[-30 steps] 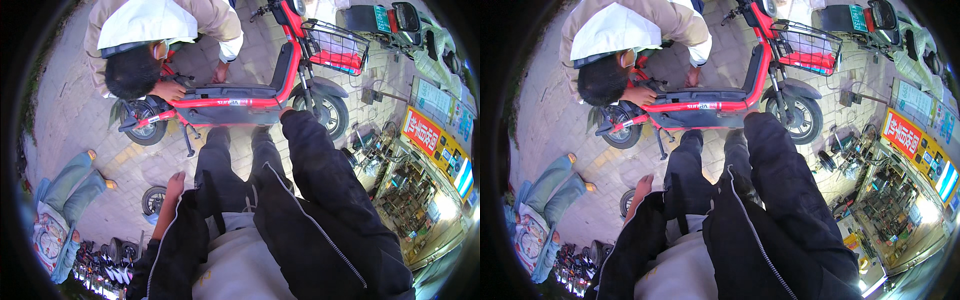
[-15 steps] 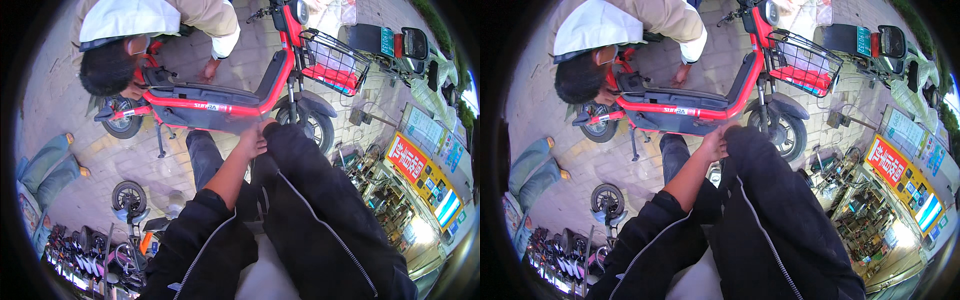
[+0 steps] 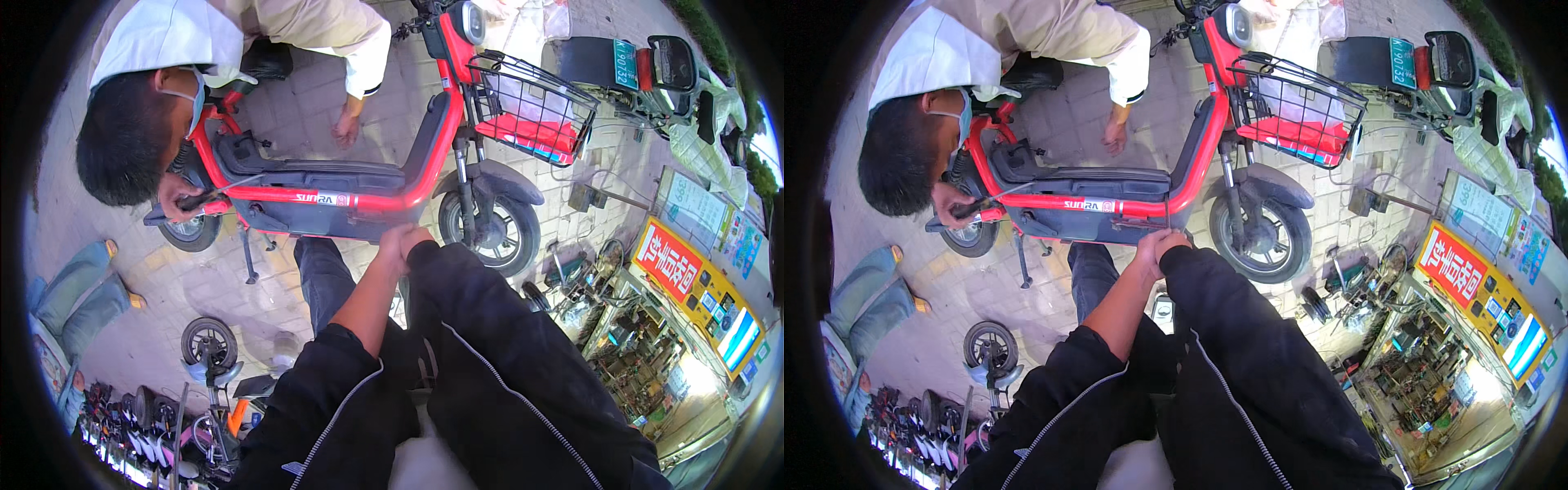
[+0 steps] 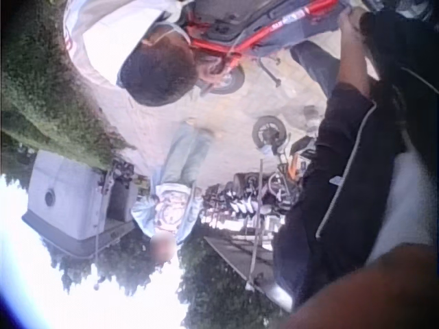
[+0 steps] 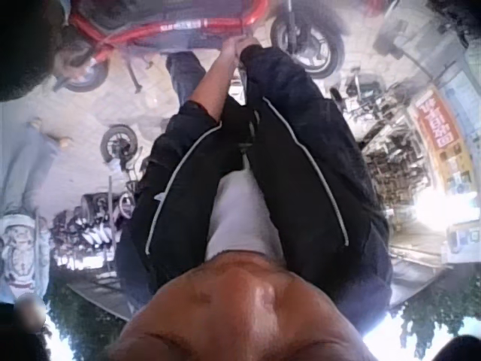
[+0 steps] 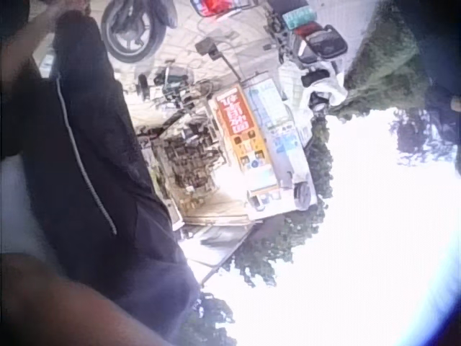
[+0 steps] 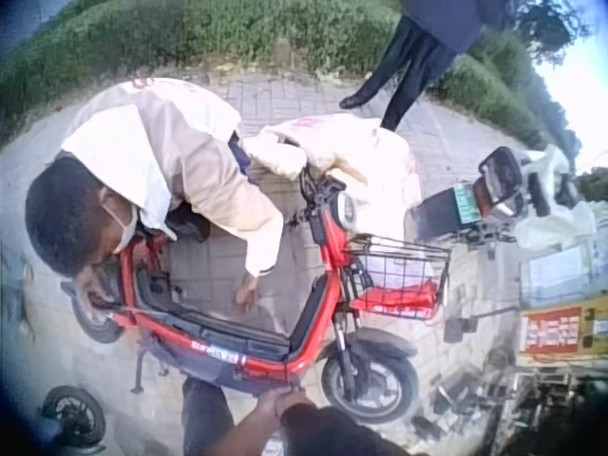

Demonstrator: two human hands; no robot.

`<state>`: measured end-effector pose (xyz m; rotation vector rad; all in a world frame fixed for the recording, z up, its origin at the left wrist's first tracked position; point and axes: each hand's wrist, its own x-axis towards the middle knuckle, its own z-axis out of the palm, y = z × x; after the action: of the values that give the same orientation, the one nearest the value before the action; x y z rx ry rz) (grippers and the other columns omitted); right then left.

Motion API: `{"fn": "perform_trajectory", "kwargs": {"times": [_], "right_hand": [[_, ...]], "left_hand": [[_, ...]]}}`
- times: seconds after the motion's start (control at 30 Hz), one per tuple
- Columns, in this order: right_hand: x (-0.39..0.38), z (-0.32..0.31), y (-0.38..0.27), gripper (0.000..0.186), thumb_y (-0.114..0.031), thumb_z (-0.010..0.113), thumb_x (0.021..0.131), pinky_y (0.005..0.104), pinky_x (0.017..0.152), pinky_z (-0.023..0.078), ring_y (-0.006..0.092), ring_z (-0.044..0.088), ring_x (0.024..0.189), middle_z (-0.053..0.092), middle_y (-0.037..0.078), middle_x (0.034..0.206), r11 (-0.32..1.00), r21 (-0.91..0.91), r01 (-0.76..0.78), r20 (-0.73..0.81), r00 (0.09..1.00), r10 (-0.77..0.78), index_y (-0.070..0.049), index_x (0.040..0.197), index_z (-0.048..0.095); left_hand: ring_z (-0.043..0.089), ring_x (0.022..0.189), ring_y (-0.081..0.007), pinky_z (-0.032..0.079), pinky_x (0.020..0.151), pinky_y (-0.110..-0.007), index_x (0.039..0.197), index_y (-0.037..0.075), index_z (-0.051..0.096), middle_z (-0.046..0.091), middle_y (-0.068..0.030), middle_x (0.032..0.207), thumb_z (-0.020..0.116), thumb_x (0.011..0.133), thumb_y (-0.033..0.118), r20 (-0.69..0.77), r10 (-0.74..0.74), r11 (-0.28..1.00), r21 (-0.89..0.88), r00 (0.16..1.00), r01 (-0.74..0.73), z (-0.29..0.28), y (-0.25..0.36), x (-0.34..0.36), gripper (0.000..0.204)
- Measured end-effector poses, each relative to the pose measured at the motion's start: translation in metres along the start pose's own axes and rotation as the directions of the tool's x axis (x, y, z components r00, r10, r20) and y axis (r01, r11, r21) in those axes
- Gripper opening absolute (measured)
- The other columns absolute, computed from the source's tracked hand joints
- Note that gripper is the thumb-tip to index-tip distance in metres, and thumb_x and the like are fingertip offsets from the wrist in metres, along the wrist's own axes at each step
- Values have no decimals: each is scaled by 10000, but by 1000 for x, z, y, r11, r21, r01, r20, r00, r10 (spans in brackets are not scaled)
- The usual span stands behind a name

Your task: The person uses a screwdriver to loosen and remove screws from the side panels and undercarriage of a red electric scooter, while another person assists by holding the vehicle.

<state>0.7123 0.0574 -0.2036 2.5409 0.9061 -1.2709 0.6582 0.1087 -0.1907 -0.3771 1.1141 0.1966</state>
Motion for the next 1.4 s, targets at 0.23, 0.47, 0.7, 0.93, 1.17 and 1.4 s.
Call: {"fn": "perform_trajectory", "kwargs": {"times": [0.23, 0.47, 0.7, 0.93, 1.17, 1.4], "right_hand": [[16, 7, 21, 388, -250, 394, 874, 444, 735, 505, 384, 627, 838, 629, 263, 848, 994, 109, -4, 69, 998, -3, 61, 880, 625], [2, -47, -16, 334, -240, 459, 828, 425, 788, 493, 363, 610, 928, 618, 253, 970, 997, -64, 36, 291, 957, -16, 13, 930, 650], [21, -8, 38, 304, -208, 447, 846, 405, 673, 521, 329, 650, 793, 636, 241, 849, 987, 119, 111, 327, 934, -144, 17, 916, 640], [-17, -77, -28, 307, -221, 432, 874, 425, 624, 511, 352, 644, 767, 633, 225, 795, 836, 281, -471, 545, 795, 265, 8, 922, 630], [-26, -57, -24, 386, -300, 485, 845, 433, 719, 494, 360, 634, 833, 639, 245, 881, 914, 292, -282, 238, 947, 216, 50, 902, 637], [-34, -60, -33, 379, -300, 532, 804, 412, 765, 495, 381, 619, 888, 634, 260, 859, 939, 221, -264, 115, 963, 244, 57, 869, 642]], "left_hand": [[617, 751, -292, 507, 677, -428, 879, 16, 572, 618, -150, 827, 561, 788, 239, -49, 4, 996, 90, 999, 1, -1, -6, -9, 242], [619, 722, -287, 509, 638, -447, 894, -13, 540, 612, -144, 764, 494, 813, 164, -1, -159, 978, 139, 987, 157, 1, 10, -5, 200], [617, 778, -315, 509, 676, -453, 943, 3, 557, 622, -159, 886, 485, 845, 244, -147, -79, 968, 223, 986, 111, 11, 1, -8, 270], [562, 572, -221, 444, 426, -375, 831, 84, 539, 569, -86, 739, 505, 832, 273, -142, -109, 923, 352, 984, 153, -2, 4, -11, 192], [553, 740, -215, 459, 654, -412, 936, 93, 532, 576, -75, 830, 484, 851, 363, -234, 17, 898, 431, 972, 88, 9, 16, -56, 287], [525, 959, -250, 411, 848, -441, 1114, 94, 504, 543, -110, 1070, 454, 878, 417, -222, -39, 895, 426, 974, 133, -20, 29, -76, 404]]}}
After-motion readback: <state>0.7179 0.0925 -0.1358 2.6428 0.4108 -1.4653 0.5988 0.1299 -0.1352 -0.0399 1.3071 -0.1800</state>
